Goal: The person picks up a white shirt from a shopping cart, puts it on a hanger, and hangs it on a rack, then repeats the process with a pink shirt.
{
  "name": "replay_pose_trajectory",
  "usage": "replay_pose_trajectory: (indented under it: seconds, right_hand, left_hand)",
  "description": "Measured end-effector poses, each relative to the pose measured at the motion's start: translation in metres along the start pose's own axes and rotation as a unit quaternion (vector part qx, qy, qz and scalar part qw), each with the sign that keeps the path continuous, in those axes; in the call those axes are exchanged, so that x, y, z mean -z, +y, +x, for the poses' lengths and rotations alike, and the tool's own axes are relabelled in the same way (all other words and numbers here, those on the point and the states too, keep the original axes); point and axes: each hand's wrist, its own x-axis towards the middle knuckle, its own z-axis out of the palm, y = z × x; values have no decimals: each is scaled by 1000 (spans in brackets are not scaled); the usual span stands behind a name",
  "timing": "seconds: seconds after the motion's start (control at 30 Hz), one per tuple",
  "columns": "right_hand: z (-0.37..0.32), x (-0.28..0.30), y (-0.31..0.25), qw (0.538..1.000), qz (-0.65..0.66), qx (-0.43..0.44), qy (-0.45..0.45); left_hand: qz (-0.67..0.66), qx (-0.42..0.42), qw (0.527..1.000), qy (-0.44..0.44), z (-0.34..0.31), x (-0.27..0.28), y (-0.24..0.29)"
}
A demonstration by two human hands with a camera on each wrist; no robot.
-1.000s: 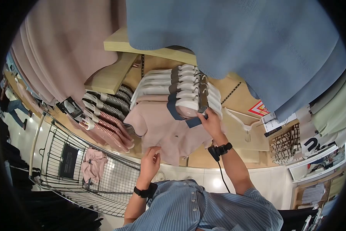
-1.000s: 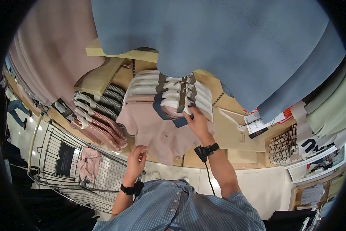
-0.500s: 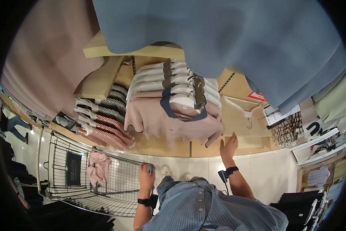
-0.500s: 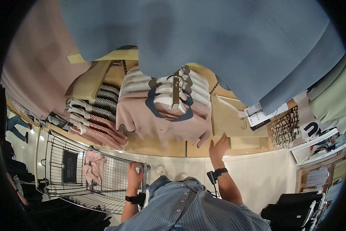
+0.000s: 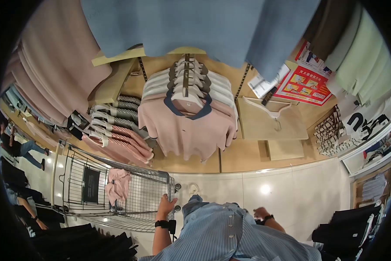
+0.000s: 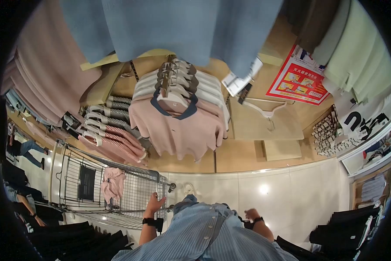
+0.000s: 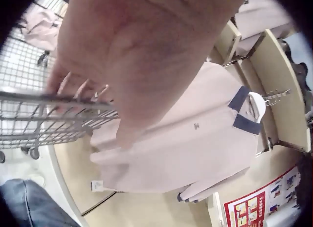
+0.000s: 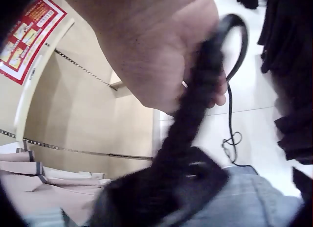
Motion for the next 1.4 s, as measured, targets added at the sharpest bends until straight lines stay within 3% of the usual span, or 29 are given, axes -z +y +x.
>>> replay_pose_trajectory:
  seconds: [0.07, 0.1, 0.13, 0.17, 0.23, 0.27, 0.3, 0.33, 0.4, 0.43, 0.47, 0.5, 0.6, 0.63, 0.67, 0.7, 0.73, 0.8, 0.83, 0.93, 0.97, 1.07, 1.13, 1.17, 1.2, 1.23, 1.27, 1.4]
  right_hand:
    - [-54, -22, -2, 1000, 13, 14, -11]
    - [-64, -30, -10, 958, 258, -113, -50]
    - [-80, -35, -27, 840, 481, -234, -88]
    - [-102, -28, -40, 859, 453, -228, -66]
    - [-79, -116, -4, 982, 179, -60, -14]
    - [-67, -159, 14, 999, 31, 2, 44]
    - [-101, -88, -16, 962, 231, -118, -87]
    - [-103, -94, -21, 791, 561, -240, -55]
    - [-124, -33, -55, 732, 599, -318, -72]
    - [-111, -40, -43, 898, 396, -185, -45]
    - [-94, -47, -33, 986, 160, -35, -14]
    - [-87, -61, -25, 989, -89, 118, 15]
    - [-69, -63, -29, 991, -88, 102, 26]
    - [-45, -102, -6, 982, 147, 111, 50]
    - [-45, -100, -15, 978, 161, 119, 67]
    - [-61, -67, -44, 949, 314, 15, -9]
    - [-82, -34, -69, 884, 451, -92, -81]
    - [-103, -14, -94, 852, 493, -134, -114]
    - [-105, -6, -106, 834, 515, -154, -127]
    - [-117, 3, -124, 774, 590, -161, -163]
    - [-115, 7, -133, 786, 569, -170, -171]
    - [-105, 3, -160, 838, 496, -190, -122]
    - [-94, -2, -180, 884, 432, -142, -103]
    - [-91, 2, -192, 980, 182, 44, -67]
    - [-92, 5, -205, 970, -88, 225, -27]
    - [-101, 1, -229, 977, 205, 49, -34]
    - [-105, -2, -257, 869, 475, -131, -30]
    - [-123, 0, -322, 885, 433, -146, -88]
  left_hand:
    - [-56, -57, 993, 83, -23, -26, -20]
    - [11, -63, 994, 91, -31, -34, -30]
    - [24, -29, 995, 92, -43, -40, -36]
    - [38, 9, 995, 91, -61, -46, -43]
    - [43, 82, 993, 74, -102, -49, -40]
    - [87, 69, 990, 82, -116, -51, -51]
    - [132, 56, 986, 87, -130, -54, -67]
    - [172, 36, 980, 94, -138, -58, -75]
    - [212, 29, 973, 82, -155, -57, -78]
    - [208, 7, 974, 83, -157, -56, -82]
    - [206, -14, 975, 83, -161, -52, -88]
    - [189, -22, 979, 72, -159, -49, -93]
    - [147, -1, 989, 11, -149, -32, -92]
    - [120, 18, 993, 3, -147, -29, -89]
    - [94, 38, 995, -5, -146, -23, -88]
    - [66, 42, 997, 8, -151, -19, -83]
    - [73, 30, 996, 40, -158, -20, -87]
    - [89, 1, 991, 104, -172, -18, -99]
    - [91, -58, 983, 151, -183, -16, -108]
    - [97, 9, 954, 282, -223, -3, -127]
    - [85, 70, 954, 280, -233, 1, -152]
    - [11, 250, 955, 161, -266, 27, -222]
    - [15, 249, 963, 103, -287, 37, -266]
    - [19, 247, 966, 74, -294, 43, -288]
    - [27, 241, 968, 65, -302, 44, -309]
    - [36, 235, 970, 55, -309, 42, -326]
    - [44, 225, 972, 50, -309, 46, -341]
    - [13, 217, 976, -3, -313, 69, -362]
